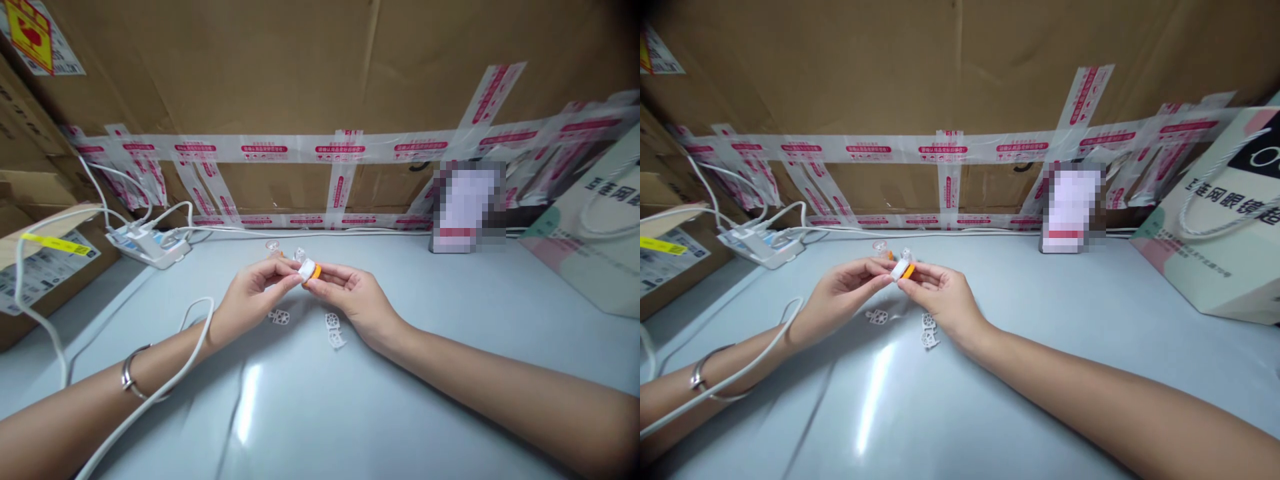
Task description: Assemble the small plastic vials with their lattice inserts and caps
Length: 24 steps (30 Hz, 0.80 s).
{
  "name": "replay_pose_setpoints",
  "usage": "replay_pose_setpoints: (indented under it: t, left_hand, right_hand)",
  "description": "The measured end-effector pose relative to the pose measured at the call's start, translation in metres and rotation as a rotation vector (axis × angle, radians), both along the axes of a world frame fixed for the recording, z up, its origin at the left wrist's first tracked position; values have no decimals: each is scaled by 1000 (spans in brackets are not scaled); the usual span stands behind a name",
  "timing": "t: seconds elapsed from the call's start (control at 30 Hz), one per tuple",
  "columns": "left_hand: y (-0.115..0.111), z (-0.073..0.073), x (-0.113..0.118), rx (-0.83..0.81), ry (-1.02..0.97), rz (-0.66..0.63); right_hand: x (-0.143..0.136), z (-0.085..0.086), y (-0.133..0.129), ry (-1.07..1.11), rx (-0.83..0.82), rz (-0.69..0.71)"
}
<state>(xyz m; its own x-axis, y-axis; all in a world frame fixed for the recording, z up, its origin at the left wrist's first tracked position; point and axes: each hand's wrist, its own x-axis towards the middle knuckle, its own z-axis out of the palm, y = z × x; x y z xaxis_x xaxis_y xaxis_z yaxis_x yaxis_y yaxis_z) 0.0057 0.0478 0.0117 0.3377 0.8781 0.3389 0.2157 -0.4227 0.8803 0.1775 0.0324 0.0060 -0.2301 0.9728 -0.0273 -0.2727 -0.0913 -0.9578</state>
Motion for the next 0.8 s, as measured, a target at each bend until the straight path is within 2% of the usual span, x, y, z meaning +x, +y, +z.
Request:
replay_pose_setpoints:
  t: [0.23, 0.4, 0.8]
  left_hand:
    - [-1, 6, 3, -120, -27, -12]
    - [1, 5, 2, -122, -41, -34]
    - [2, 1, 2, -161, -53, -38]
  right_hand:
    - [0, -1, -2, 26, 11, 46]
    - [-1, 0, -4, 25, -3, 56]
    - [-4, 1, -3, 97, -227, 17]
